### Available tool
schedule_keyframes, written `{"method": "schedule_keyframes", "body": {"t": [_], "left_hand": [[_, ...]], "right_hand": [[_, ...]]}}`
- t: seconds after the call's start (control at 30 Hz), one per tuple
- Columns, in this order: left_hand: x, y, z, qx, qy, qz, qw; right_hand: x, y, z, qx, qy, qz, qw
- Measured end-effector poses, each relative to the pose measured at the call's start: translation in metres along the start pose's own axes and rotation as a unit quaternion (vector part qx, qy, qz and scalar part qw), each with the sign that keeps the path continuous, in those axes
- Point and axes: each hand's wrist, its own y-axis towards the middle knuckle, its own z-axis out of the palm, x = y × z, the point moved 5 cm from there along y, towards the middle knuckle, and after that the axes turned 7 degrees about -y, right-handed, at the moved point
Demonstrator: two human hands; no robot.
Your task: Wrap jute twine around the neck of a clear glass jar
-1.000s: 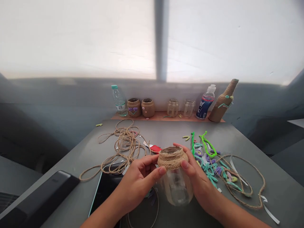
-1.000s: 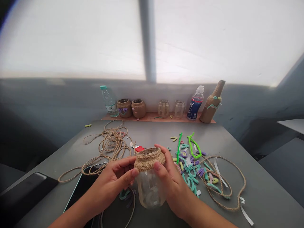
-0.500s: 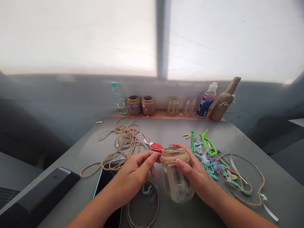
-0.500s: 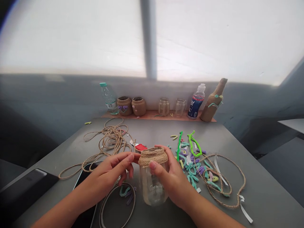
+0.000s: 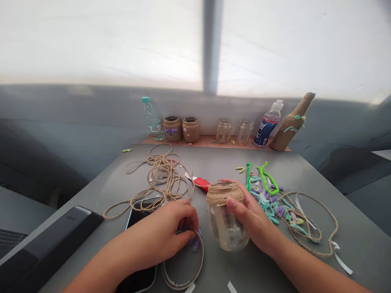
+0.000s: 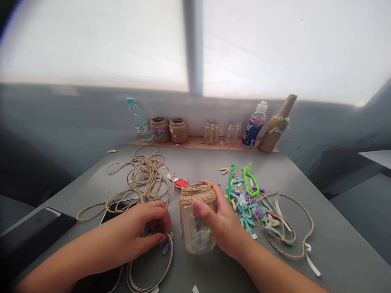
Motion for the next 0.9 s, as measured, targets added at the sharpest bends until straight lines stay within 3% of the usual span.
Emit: {"method": "schedule_keyframes", "body": {"t": [0.17, 0.4, 0.57, 0.77, 0.9], "left_hand": [[-0.012, 0.003, -0.011, -0.020, -0.022, -0.036, 0.999], [-0.011, 0.009, -0.006, 0.017, -0.240, 0.006, 0.970], [-0.009, 0.012, -0.005, 0.008, -0.286, 0.011, 0.958], [-0.009, 0.013, -0.002, 0.054, -0.444, 0.047, 0.893], [-0.008, 0.011, -0.003, 0.045, -0.451, 0.057, 0.890]], "right_hand": [[0.001, 0.001, 0.001, 0.005, 0.024, -0.003, 1.000], [0.001, 0.001, 0.001, 0.009, 0.029, -0.007, 1.000], [0.001, 0.000, 0.001, 0.012, 0.034, -0.008, 0.999], [-0.003, 0.001, 0.000, 0.010, 0.028, -0.007, 1.000], [-0.003, 0.002, 0.001, 0.012, 0.033, -0.003, 0.999]]}}
